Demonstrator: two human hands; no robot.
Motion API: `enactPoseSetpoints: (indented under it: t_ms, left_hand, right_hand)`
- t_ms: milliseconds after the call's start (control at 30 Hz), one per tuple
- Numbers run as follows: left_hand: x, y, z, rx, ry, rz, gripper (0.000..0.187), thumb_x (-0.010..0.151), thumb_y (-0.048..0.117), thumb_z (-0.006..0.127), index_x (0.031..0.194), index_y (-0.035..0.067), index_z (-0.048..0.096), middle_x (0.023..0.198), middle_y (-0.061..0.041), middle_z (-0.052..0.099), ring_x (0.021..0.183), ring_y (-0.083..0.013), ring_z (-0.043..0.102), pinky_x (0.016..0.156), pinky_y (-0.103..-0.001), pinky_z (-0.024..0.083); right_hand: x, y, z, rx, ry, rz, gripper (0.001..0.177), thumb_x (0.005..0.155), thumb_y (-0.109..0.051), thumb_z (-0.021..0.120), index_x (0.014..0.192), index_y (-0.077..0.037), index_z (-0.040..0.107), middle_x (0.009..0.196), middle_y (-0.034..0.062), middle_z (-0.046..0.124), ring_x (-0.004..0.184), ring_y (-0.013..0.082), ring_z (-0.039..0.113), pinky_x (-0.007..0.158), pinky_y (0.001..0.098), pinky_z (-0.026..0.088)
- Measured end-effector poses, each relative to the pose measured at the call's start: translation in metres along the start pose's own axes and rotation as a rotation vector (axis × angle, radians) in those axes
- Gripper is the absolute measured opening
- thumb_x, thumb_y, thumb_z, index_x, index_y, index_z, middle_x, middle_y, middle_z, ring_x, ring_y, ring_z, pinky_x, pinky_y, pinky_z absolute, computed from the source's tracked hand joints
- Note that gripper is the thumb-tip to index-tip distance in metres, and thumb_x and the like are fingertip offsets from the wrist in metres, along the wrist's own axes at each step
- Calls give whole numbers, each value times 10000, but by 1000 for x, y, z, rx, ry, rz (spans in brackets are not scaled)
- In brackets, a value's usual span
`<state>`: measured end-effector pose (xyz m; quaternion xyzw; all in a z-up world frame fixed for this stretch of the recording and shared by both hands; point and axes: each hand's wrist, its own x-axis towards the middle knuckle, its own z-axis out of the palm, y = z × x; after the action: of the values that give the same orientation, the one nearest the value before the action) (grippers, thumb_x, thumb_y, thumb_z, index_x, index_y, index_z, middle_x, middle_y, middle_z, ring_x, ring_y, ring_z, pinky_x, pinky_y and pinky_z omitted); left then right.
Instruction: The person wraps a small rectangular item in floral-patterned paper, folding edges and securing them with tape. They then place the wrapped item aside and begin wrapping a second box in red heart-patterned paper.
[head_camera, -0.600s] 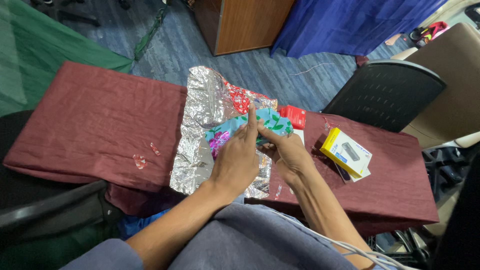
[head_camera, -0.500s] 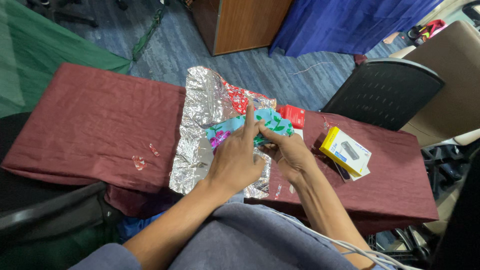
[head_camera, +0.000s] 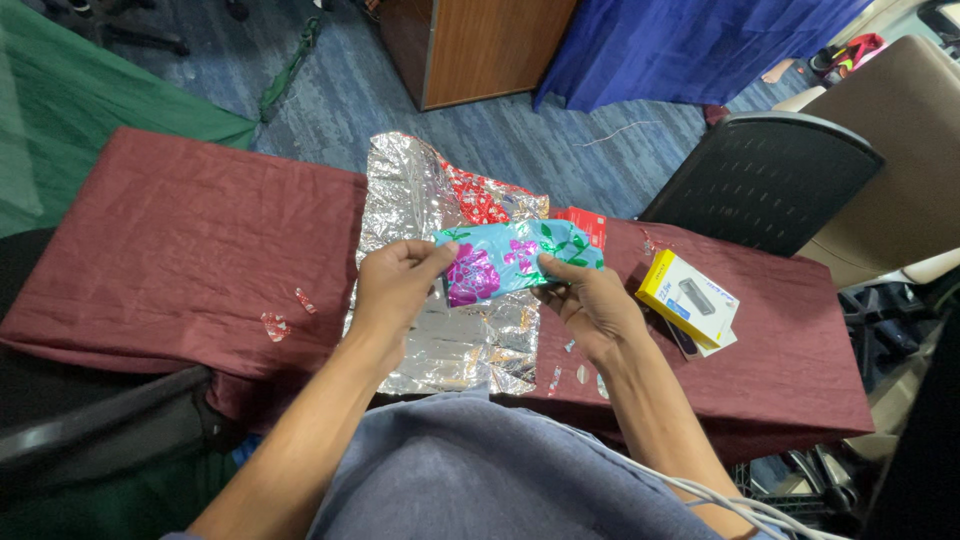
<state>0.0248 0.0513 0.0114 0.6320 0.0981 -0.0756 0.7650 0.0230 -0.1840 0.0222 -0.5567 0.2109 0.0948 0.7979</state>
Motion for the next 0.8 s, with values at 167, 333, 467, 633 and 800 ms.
enactPoseSetpoints:
  t_ms: [167,333,467,633,800]
  left_hand:
    - [1,11,-3,-123,54,-61,215,906,190,753,983,-6,711,855,-40,739,724,-89,646,680,-256,523]
    - [5,18,1,-85,59,-35,213,920,188,720,988,-12,688,852,-45,747,735,-97,674,700,-269,557]
    - [4,20,15,-200,99,-88,252,923,229,725,1034,10,668,861,-24,721,755,-101,673,717,-276,555]
    - [-3,20,24,-219,-4,-100,281,900,253,746,1046,15,718,862,-8,722,748,-83,655,693,-264,530]
    - [8,32,22,-174,45,97,244,867,171,772,1007,-28,759,883,-33,763,743,-56,667,653,-219,544]
  right_hand:
    - [-6,-3,6,9,-38,-27,219,904,-71,701,1112,-9,671,1025,76,733,912,159,691,849,322,572]
    - [-8,-3,8,21,-39,-48,217,913,-68,689,1118,-1,665,1037,83,727,931,169,695,873,334,576]
    - [-7,-2,8,36,22,-48,189,924,-57,678,1106,-7,666,1032,72,717,917,160,677,850,321,572]
    - [-5,-2,6,69,46,-58,170,925,-56,669,1091,-23,662,1010,65,702,890,162,662,828,333,569]
    - [-5,-8,9,129,37,-46,173,923,-60,671,1091,-18,659,1020,77,703,914,173,660,845,333,565]
